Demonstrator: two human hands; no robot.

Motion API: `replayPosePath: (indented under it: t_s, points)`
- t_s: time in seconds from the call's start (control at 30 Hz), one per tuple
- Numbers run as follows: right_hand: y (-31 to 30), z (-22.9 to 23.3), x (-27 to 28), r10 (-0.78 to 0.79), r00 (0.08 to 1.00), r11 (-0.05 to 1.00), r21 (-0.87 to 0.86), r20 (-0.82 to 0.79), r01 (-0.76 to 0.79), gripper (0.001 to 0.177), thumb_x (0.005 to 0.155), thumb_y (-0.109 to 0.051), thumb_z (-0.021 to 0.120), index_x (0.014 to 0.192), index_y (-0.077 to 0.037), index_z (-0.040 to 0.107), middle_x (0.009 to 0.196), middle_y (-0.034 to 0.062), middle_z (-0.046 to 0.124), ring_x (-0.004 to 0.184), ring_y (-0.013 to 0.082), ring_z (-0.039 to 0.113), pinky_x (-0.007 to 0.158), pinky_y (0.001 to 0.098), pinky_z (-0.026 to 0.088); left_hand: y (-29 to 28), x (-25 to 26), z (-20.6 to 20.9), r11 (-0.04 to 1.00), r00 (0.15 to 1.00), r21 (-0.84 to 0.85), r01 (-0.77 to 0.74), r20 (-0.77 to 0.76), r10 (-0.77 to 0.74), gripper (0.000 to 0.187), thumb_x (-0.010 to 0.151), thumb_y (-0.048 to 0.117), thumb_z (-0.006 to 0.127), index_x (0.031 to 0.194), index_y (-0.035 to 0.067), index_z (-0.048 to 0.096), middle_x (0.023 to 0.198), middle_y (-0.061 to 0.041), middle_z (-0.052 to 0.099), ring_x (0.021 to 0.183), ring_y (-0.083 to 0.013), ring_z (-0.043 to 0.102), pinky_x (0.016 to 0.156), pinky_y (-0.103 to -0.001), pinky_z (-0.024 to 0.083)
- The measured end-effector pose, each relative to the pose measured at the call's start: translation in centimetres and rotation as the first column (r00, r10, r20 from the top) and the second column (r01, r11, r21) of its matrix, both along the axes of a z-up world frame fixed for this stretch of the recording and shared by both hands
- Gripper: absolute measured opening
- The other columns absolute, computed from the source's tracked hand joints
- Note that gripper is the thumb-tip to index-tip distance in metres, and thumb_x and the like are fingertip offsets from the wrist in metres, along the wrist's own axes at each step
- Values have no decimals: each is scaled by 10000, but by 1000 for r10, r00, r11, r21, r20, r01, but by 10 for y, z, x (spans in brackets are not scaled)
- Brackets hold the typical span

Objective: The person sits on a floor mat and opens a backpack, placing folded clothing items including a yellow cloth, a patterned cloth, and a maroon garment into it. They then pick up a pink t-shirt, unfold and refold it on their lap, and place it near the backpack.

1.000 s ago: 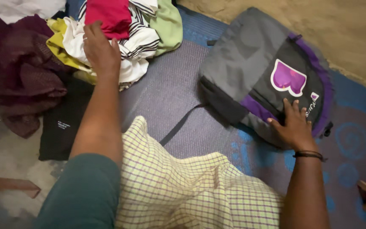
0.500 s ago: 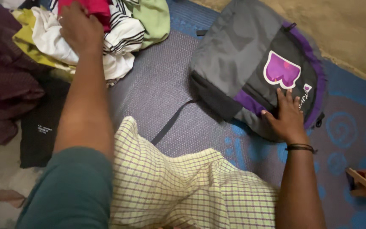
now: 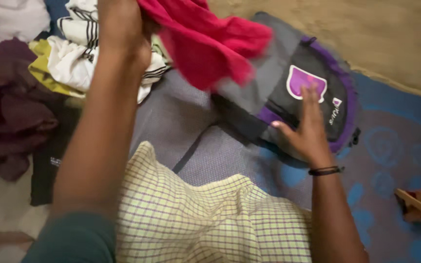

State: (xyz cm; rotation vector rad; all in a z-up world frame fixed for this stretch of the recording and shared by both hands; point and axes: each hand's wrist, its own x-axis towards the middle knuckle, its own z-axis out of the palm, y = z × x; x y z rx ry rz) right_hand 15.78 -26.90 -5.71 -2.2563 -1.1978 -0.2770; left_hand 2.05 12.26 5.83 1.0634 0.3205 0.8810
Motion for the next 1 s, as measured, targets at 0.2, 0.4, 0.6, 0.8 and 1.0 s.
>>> replayPosePath:
  t_s: [0.2,0.4,0.6,0.8,1.0]
  points:
    - [14,28,-37,224,747,883,454,-625,115,904,769,-167,838,1558,-128,398,1368,145,591,1176,184,611,979,327,511,-110,-15,-6,909,921,-151,388,102,-376,462,982,451,551,1231,68,622,1176,-30,702,1017,-108,698,946,-301,591]
    - [-29,55,-28,-32,992,898,433,-121,81,335,984,-49,779,1308,-27,697,1236,105,755,1151,167,721,1019,319,566,-98,-45,-66,977,932,-165,137,-312,-184,564,966,628,499,1134,123,687,918,-5,730,766,-130,680,643,-307,557]
    - [-30,57,-27,-189,979,772,606,-72,193,319,986,-91,820,1256,9,684,1103,121,709,1022,155,691,882,284,580,-89,-37,-101,971,921,-210,115,-343,-183,527,969,619,525,1090,128,676,873,-19,733,703,-143,685,574,-328,550]
    - [-51,45,9,-430,890,677,707,153,206,323,1107,-278,563,1032,-40,769,987,99,746,751,162,700,587,278,573,-73,-38,-110,943,956,-321,85,-240,-167,480,943,566,553,1103,135,690,965,-6,780,834,-151,756,676,-357,618]
    - [-76,39,15,-318,933,641,687,-170,343,385,1245,-298,551,1035,-29,730,768,46,668,643,122,654,586,258,535,-61,-34,-131,979,929,-202,-19,-366,-57,463,1099,536,651,984,100,546,823,-19,505,675,-207,468,557,-401,321]
